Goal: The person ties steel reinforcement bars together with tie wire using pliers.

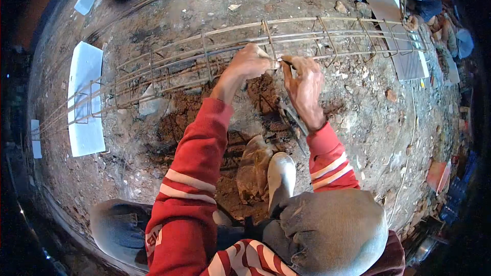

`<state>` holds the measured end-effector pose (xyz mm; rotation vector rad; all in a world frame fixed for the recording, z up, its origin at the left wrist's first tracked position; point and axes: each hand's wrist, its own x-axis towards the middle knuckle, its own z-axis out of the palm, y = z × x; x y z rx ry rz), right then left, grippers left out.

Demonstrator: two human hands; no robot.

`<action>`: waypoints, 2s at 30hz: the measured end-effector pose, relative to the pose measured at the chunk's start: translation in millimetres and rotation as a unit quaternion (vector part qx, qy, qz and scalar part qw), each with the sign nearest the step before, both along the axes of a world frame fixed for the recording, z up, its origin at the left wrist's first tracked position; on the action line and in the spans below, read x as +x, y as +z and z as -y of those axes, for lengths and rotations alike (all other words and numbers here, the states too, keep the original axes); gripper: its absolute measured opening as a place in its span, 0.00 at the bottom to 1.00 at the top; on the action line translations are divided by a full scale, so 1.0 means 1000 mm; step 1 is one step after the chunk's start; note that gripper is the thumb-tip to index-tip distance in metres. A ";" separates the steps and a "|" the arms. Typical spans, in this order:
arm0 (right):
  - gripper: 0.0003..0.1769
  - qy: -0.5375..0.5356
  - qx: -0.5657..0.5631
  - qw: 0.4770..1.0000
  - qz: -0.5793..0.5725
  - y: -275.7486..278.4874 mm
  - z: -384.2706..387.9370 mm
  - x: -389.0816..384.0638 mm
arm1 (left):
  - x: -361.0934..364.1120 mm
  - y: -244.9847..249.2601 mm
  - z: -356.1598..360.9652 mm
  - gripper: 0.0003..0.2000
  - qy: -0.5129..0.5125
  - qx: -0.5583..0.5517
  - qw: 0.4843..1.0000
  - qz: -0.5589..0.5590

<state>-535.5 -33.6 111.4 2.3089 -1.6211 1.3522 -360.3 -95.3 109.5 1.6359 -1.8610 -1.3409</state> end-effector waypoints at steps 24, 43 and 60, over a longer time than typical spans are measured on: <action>0.28 -0.066 0.097 0.990 -0.082 -0.005 -0.029 0.008 | -0.010 -0.002 0.005 0.14 -0.060 -0.081 0.993 0.066; 0.08 -0.103 0.304 0.846 0.425 -0.020 -0.016 0.026 | -0.012 -0.005 0.002 0.20 0.051 -0.034 0.998 0.014; 0.32 -0.051 0.415 0.898 -0.138 -0.121 -0.124 -0.054 | -0.011 0.001 0.014 0.32 0.068 0.048 0.996 0.035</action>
